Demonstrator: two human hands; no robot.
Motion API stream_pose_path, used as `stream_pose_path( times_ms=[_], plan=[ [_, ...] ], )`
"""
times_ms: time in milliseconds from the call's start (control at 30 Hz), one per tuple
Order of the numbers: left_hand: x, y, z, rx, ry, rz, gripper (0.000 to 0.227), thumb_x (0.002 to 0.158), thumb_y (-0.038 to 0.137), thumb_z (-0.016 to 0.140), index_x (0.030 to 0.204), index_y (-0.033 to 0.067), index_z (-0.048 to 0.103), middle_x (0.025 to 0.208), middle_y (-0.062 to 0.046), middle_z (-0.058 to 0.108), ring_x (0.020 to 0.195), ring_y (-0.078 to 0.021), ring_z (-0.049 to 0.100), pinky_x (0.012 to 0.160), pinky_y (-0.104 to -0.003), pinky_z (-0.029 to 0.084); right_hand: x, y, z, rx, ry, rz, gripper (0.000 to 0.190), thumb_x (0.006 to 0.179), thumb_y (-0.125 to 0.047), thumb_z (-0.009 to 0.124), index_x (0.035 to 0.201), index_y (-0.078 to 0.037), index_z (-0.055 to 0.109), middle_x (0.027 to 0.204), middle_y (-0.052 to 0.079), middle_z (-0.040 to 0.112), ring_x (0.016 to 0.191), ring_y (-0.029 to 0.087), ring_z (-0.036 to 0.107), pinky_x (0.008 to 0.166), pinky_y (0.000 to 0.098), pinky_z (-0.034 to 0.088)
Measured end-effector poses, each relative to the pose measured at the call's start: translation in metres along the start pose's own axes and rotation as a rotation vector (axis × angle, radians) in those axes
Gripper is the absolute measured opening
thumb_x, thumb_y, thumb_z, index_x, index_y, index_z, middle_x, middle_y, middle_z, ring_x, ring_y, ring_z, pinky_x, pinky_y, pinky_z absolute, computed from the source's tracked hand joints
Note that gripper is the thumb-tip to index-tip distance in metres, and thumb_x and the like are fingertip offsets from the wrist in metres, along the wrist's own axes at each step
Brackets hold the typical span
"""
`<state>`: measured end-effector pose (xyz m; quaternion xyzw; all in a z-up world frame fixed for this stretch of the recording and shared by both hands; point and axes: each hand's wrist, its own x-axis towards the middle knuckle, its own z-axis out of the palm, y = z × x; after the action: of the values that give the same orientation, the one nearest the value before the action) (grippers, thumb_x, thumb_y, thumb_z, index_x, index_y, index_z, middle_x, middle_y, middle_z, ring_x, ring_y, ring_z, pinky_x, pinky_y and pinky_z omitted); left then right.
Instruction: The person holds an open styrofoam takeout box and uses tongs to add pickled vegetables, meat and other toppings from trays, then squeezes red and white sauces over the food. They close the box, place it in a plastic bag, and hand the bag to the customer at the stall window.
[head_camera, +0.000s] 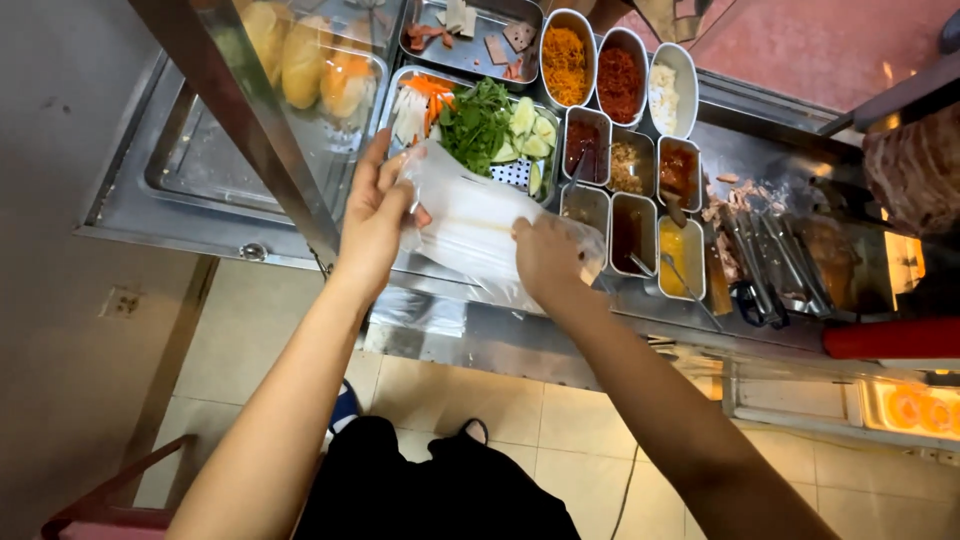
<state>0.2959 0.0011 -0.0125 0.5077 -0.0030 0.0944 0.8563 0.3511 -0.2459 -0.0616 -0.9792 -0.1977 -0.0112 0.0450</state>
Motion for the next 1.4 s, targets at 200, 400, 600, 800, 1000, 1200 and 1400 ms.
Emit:
stream_pose_path(
  times_ms=[200, 400, 600, 800, 1000, 1200, 1400],
  plan=[
    [-0.001, -0.014, 0.007, 0.287, -0.04, 0.017, 0.076, 0.096, -0.005, 0.055, 0.162, 0.0069, 0.018, 0.132, -0.014, 0.061, 0.083, -0.0101, 0.066, 0.073, -0.026, 0.058, 0.028, 0.003, 0.009, -0.057, 0.093, -0.116, 0.043, 0.092, -0.023, 0.056, 0.125, 0.002, 0.065, 0.115, 0.025, 0.067, 0.114, 0.042, 0.061, 0.102, 0.0526, 0.044],
    [0.015, -0.015, 0.004, 0.438, -0.065, 0.012, 0.072, 0.095, -0.004, 0.053, 0.159, 0.0061, 0.022, 0.103, -0.014, 0.072, 0.074, -0.0123, 0.064, 0.07, -0.027, 0.057, -0.022, -0.029, -0.107, -0.577, -0.696, -0.259, 0.046, 0.105, -0.045, 0.044, 0.107, -0.013, 0.077, 0.105, 0.01, 0.072, 0.116, 0.034, 0.061, 0.123, 0.0681, 0.004],
    [0.023, 0.016, 0.06, 0.476, -0.132, 0.283, 0.059, 0.104, 0.005, 0.052, 0.158, 0.0043, 0.028, 0.104, -0.011, 0.072, 0.084, -0.012, 0.063, 0.079, -0.027, 0.054, -0.053, 0.029, -0.128, 0.022, -0.365, -0.649, 0.022, 0.091, -0.032, 0.059, 0.087, -0.015, 0.073, 0.093, 0.007, 0.074, 0.093, 0.027, 0.07, 0.101, 0.0471, 0.046],
    [-0.042, 0.06, 0.14, 0.601, -0.433, 0.133, 0.052, 0.109, 0.032, 0.042, 0.152, 0.0036, 0.042, 0.142, -0.012, 0.057, 0.127, -0.017, 0.054, 0.109, -0.032, 0.039, -0.083, -0.008, -0.227, 0.687, 0.055, -0.545, 0.025, 0.082, -0.008, 0.077, 0.103, -0.006, 0.064, 0.091, 0.011, 0.066, 0.074, 0.025, 0.066, 0.067, 0.0414, 0.055],
    [-0.093, 0.066, 0.169, 0.525, -0.41, -0.215, 0.066, 0.104, 0.033, 0.055, 0.162, 0.0081, 0.033, 0.113, -0.016, 0.069, 0.098, -0.0192, 0.063, 0.088, -0.036, 0.05, -0.105, 0.019, -0.2, 1.499, -0.357, -0.262, 0.055, 0.085, 0.005, 0.066, 0.134, -0.003, 0.042, 0.113, 0.009, 0.061, 0.08, 0.02, 0.071, 0.071, 0.0303, 0.06],
    [-0.148, 0.109, 0.22, 0.777, -0.701, -0.146, 0.102, 0.085, 0.023, 0.077, 0.165, 0.0166, 0.014, 0.087, -0.007, 0.072, 0.07, -0.0143, 0.068, 0.067, -0.033, 0.057, -0.17, 0.058, -0.204, 1.506, -0.671, -0.441, 0.062, 0.098, -0.004, 0.068, 0.151, -0.001, 0.036, 0.121, 0.02, 0.067, 0.094, 0.017, 0.071, 0.08, 0.028, 0.057],
    [-0.177, 0.127, 0.258, 1.047, -0.921, 0.018, 0.107, 0.08, 0.013, 0.077, 0.163, 0.0236, 0.01, 0.108, -0.01, 0.068, 0.07, -0.0223, 0.066, 0.066, -0.038, 0.055, -0.245, 0.071, -0.205, 1.227, -0.177, -0.321, 0.048, 0.095, -0.008, 0.069, 0.139, 0.002, 0.051, 0.124, 0.004, 0.067, 0.115, 0.013, 0.068, 0.094, 0.0299, 0.059]
  ],
)
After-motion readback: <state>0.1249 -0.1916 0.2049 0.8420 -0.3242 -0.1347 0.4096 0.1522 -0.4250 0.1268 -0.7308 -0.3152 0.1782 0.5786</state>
